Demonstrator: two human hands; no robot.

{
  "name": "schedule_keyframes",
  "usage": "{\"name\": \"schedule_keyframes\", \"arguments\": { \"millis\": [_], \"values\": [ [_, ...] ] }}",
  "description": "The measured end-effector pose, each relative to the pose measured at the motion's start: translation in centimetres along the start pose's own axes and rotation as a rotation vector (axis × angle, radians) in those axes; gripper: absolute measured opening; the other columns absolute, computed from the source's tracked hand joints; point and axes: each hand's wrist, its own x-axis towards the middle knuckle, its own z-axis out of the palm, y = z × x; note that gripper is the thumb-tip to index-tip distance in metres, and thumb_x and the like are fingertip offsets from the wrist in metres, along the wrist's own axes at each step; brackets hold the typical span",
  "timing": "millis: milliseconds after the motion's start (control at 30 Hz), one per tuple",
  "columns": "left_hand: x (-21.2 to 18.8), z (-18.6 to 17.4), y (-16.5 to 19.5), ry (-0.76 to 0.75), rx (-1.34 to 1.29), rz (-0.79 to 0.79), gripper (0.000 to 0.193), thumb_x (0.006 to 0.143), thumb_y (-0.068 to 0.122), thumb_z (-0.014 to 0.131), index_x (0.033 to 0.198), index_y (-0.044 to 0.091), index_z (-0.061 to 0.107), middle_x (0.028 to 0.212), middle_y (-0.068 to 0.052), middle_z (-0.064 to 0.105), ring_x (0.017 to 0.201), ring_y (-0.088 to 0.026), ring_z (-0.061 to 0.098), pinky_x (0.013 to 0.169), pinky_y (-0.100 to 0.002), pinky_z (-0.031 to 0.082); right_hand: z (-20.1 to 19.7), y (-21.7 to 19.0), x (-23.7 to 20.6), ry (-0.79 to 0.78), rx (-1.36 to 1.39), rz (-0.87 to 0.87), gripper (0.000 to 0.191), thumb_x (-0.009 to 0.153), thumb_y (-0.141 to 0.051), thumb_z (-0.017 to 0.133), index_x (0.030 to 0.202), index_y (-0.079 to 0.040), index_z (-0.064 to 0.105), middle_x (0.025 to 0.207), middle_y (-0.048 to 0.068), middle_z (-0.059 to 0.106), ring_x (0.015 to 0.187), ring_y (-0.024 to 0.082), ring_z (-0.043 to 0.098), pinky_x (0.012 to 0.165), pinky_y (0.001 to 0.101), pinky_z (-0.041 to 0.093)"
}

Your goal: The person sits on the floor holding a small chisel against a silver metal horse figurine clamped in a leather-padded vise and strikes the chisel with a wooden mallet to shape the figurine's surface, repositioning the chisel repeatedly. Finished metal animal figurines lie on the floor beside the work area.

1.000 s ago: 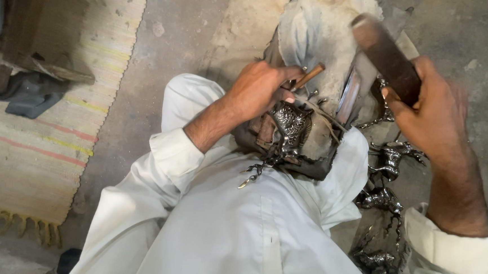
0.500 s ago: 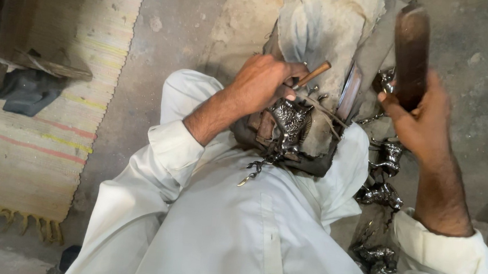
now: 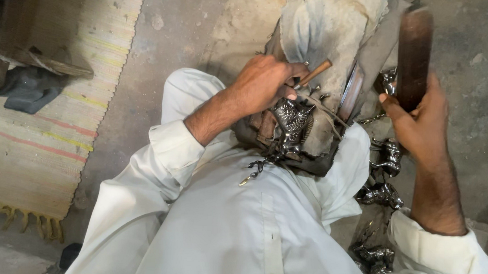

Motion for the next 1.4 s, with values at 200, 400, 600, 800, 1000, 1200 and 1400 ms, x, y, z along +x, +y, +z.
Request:
{"name": "schedule_keyframes", "arguments": {
  "millis": [200, 400, 600, 800, 1000, 1200, 1400],
  "values": [
    [-1.3, 0.2, -1.1, 0.126, -0.134, 0.022, 0.029, 0.093, 0.018, 0.077, 0.116, 0.006, 0.064, 0.092, -0.012, 0.079, 0.079, -0.026, 0.079, 0.066, -0.041, 0.057, -0.3, 0.1, -0.1, -0.265, -0.916, -0.242, 0.046, 0.077, -0.014, 0.077, 0.121, -0.016, 0.064, 0.082, 0.009, 0.07, 0.08, 0.034, 0.07, 0.073, 0.0469, 0.053],
    [-2.7, -0.1, -1.8, 0.157, -0.221, -0.04, 0.031, 0.096, 0.017, 0.076, 0.117, 0.003, 0.06, 0.095, -0.014, 0.079, 0.084, -0.028, 0.08, 0.07, -0.041, 0.058, -0.1, -0.9, 1.6, -0.116, -0.553, -0.127, 0.028, 0.1, -0.027, 0.077, 0.117, -0.012, 0.061, 0.078, 0.007, 0.063, 0.068, 0.026, 0.066, 0.071, 0.0431, 0.052],
    [-2.6, 0.1, -2.0, 0.203, -0.184, 0.03, 0.037, 0.094, 0.017, 0.078, 0.123, 0.003, 0.06, 0.097, -0.016, 0.079, 0.09, -0.031, 0.079, 0.074, -0.04, 0.058, -0.5, -5.4, 3.4, -0.034, -0.815, -0.543, 0.041, 0.082, -0.013, 0.082, 0.12, -0.01, 0.065, 0.08, 0.012, 0.068, 0.071, 0.032, 0.068, 0.069, 0.0439, 0.052],
    [-3.3, 1.0, -1.8, 0.286, -0.204, -0.05, 0.036, 0.093, 0.017, 0.078, 0.121, 0.003, 0.06, 0.1, -0.017, 0.078, 0.093, -0.03, 0.079, 0.077, -0.039, 0.061, -0.8, -10.2, 5.2, -0.193, -1.162, -0.51, 0.044, 0.08, -0.017, 0.081, 0.121, -0.015, 0.066, 0.078, 0.008, 0.07, 0.067, 0.028, 0.071, 0.062, 0.0411, 0.052],
    [-3.8, 1.7, -1.2, 0.355, -0.261, -0.18, 0.03, 0.093, 0.016, 0.079, 0.111, 0.004, 0.059, 0.092, -0.014, 0.08, 0.09, -0.028, 0.081, 0.073, -0.037, 0.062, 0.1, -12.6, 7.2, -0.278, -1.199, -0.53, 0.044, 0.081, -0.018, 0.08, 0.122, -0.018, 0.067, 0.073, 0.008, 0.07, 0.068, 0.03, 0.071, 0.066, 0.0446, 0.053],
    [-4.1, 2.1, -0.8, 0.426, -0.227, -0.171, 0.033, 0.092, 0.016, 0.08, 0.113, 0.003, 0.059, 0.09, -0.014, 0.079, 0.083, -0.026, 0.08, 0.068, -0.037, 0.06, 0.7, -14.5, 7.6, -0.144, -0.946, -0.651, 0.041, 0.087, -0.017, 0.081, 0.125, -0.013, 0.066, 0.082, 0.009, 0.07, 0.074, 0.031, 0.07, 0.073, 0.0471, 0.052],
    [-5.2, 3.0, -0.3, 0.504, -0.253, -0.184, 0.035, 0.093, 0.019, 0.079, 0.117, 0.003, 0.059, 0.087, -0.014, 0.078, 0.071, -0.023, 0.078, 0.06, -0.034, 0.059, 1.1, -14.3, 7.6, -0.172, -1.05, -0.668, 0.041, 0.084, -0.017, 0.082, 0.123, -0.013, 0.068, 0.078, 0.008, 0.071, 0.067, 0.03, 0.069, 0.064, 0.0463, 0.049]
  ]
}}
